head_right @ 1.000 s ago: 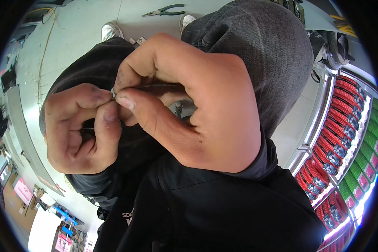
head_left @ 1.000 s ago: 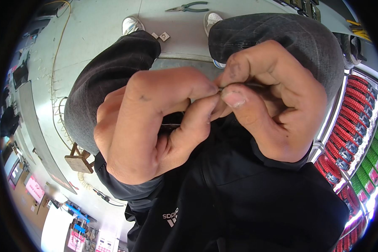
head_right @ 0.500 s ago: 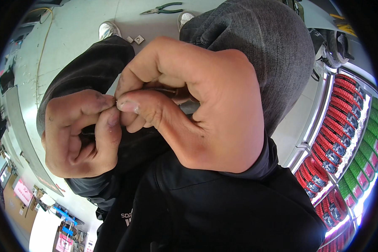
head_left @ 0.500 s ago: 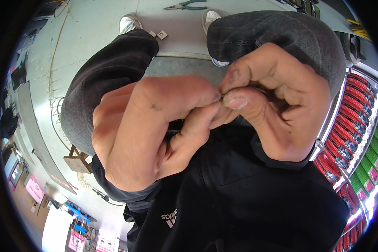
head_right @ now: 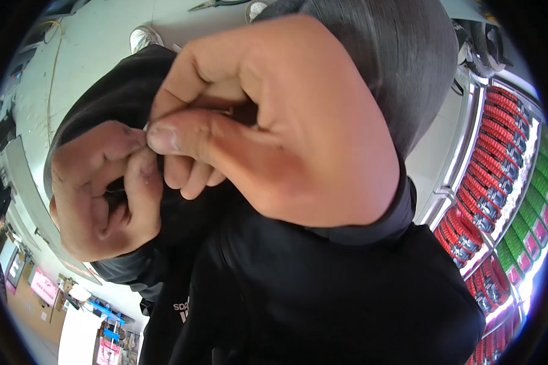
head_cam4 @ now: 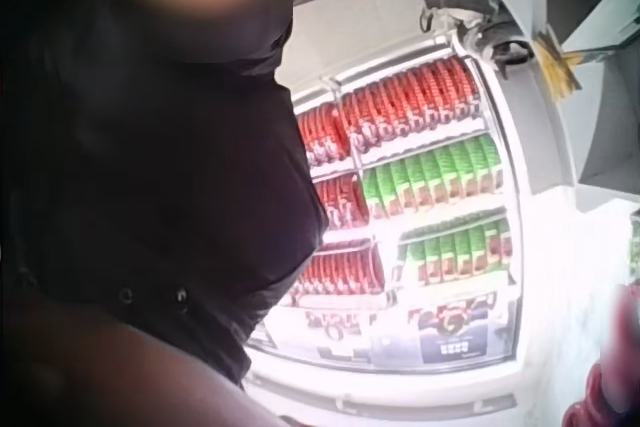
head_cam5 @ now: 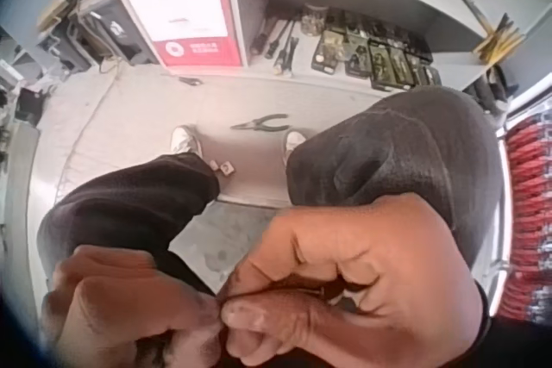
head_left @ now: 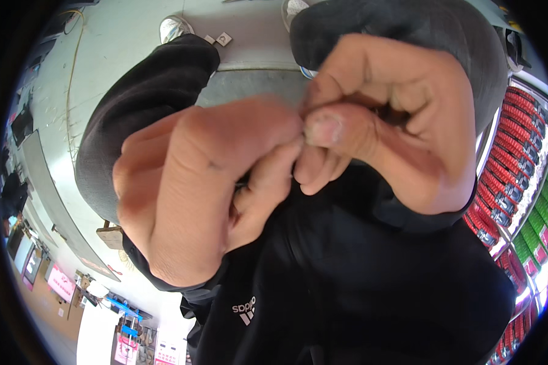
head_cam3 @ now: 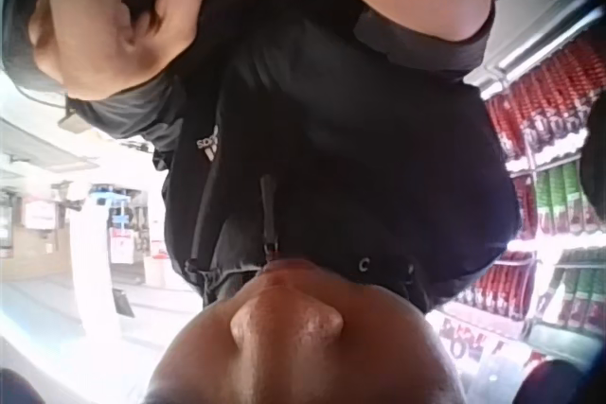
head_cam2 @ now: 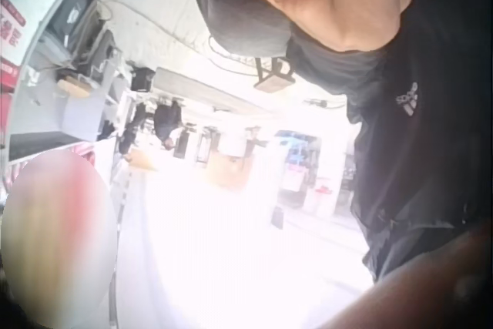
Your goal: The person sits on the floor and assembles a small electronic device by inserting a pin into a metal housing, then placing the assembly into a rectangular metal casing. The person closes the casing and briefly handles a small bottle before the clip ends.
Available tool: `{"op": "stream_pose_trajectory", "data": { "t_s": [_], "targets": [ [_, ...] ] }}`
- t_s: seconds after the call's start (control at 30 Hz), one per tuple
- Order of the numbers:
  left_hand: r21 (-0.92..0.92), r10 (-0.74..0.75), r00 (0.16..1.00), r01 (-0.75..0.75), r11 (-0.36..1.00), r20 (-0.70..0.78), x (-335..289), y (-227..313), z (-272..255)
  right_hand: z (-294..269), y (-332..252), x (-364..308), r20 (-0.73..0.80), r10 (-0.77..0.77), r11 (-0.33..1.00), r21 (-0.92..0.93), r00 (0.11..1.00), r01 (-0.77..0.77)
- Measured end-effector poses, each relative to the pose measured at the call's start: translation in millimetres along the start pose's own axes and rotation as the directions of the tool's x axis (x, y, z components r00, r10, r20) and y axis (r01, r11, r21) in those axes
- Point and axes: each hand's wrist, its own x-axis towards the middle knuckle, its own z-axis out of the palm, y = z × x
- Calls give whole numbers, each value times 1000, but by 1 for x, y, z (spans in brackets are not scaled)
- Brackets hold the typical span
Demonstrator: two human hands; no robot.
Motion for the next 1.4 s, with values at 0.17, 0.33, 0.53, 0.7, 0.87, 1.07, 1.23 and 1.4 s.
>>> {"op": "stream_pose_trajectory", "data": {
  "t_s": [0.17, 0.33, 0.53, 0.7, 0.87, 1.07, 1.23, 1.4],
  "targets": [
    [-91, -3, 997, -4, 996, -80, -1, -2, 10, -2, 23, -3, -1, -40, 969, 244, 999, 39],
    [-115, 3, 991, -19, 993, -132, -1, -1, 9, -7, 2, -1, 89, -39, 994, 105, 995, 30],
    [-29, 3, 984, -8, 1000, -178, 0, 2, 11, -9, 9, 2, 168, -91, 991, 114, 982, 73],
    [-35, 23, 985, -29, 999, -169, 3, 2, 9, -9, 9, 1, 159, -113, 986, 136, 981, 92],
    [-34, 34, 985, -40, 999, -167, 5, 2, 9, -8, 5, -2, 110, -100, 988, 132, 989, 85],
    [31, 22, 982, -17, 999, -186, 0, 1, 6, -3, 9, 3, 117, -112, 986, 137, 987, 96],
    [-19, 61, 976, -66, 998, -209, 5, -2, 4, -1, 7, 0, 71, -171, 984, 58, 983, 167],
    [23, 26, 993, -24, 999, -112, 1, 0, -1, 3, 8, -2, 5, -259, 963, -75, 966, 259]
  ]
}}
